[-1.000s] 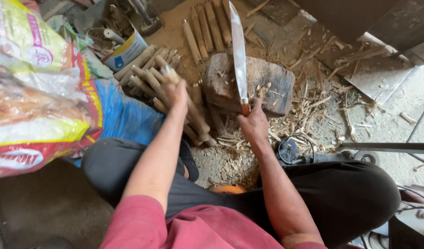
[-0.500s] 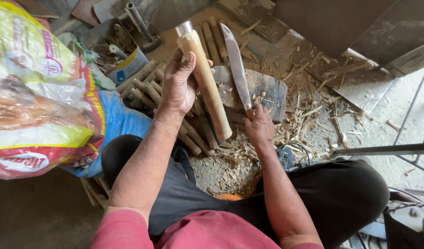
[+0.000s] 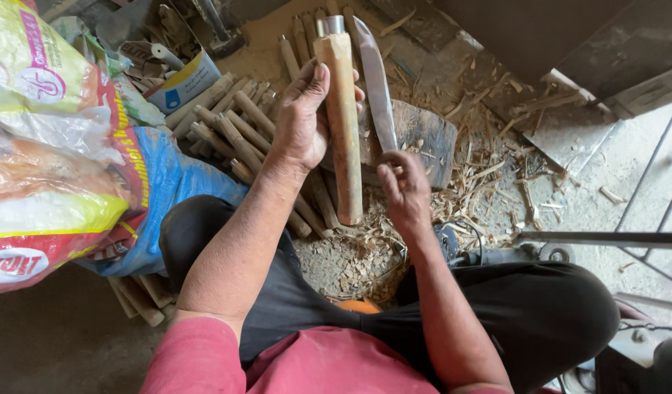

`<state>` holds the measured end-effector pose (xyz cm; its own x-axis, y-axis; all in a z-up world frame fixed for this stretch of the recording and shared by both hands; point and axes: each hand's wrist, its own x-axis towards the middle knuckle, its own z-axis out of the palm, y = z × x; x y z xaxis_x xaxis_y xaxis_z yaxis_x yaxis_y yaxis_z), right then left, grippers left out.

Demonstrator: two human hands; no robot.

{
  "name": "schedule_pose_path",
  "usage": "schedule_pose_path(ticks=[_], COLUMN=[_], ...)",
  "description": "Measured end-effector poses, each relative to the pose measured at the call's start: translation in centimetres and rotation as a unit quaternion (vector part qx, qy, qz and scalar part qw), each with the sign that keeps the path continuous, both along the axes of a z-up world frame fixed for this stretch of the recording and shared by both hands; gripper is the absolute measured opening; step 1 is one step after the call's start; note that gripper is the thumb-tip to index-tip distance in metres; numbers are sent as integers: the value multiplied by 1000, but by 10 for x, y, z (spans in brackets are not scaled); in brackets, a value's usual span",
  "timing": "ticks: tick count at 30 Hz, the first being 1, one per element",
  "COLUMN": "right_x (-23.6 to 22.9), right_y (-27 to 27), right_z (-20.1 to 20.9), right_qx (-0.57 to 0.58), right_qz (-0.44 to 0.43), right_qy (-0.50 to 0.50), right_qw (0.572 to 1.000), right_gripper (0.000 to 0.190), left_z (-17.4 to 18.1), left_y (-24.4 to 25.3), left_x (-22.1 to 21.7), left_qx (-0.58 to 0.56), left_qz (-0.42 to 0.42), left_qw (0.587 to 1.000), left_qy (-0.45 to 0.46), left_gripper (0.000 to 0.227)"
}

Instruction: The person sits cross-legged on the floor and uses a large knife to shave and shape a cylindrical wooden dowel. They rotate the dowel frequently to remove thin shavings and smooth the surface, working on a single piece throughout the clip.

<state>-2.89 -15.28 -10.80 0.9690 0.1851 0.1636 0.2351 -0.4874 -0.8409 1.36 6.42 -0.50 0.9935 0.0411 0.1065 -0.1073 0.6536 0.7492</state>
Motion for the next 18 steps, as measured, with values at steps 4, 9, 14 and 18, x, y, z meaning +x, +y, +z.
schedule_pose_path(ticks=[4, 9, 14, 18], right_x=[-19, -23, -21, -18], right_y=[7, 20, 17, 16], right_z=[20, 23, 12, 4], right_qx=[200, 239, 229, 240], right_qz=[161, 168, 150, 149], right_qy=[199, 273, 239, 209], right_qw=[946, 916, 932, 936], right_gripper=[65, 65, 63, 60], left_z=[4, 7, 11, 12], left_y=[-7, -12, -14, -10], left_x=[1, -4, -8, -10], left_qx=[-14, 15, 65, 192], left_qz=[-27, -41, -68, -64], left_qw=[999, 998, 992, 972], left_qy=[-22, -46, -79, -119], left_gripper=[42, 45, 49, 55])
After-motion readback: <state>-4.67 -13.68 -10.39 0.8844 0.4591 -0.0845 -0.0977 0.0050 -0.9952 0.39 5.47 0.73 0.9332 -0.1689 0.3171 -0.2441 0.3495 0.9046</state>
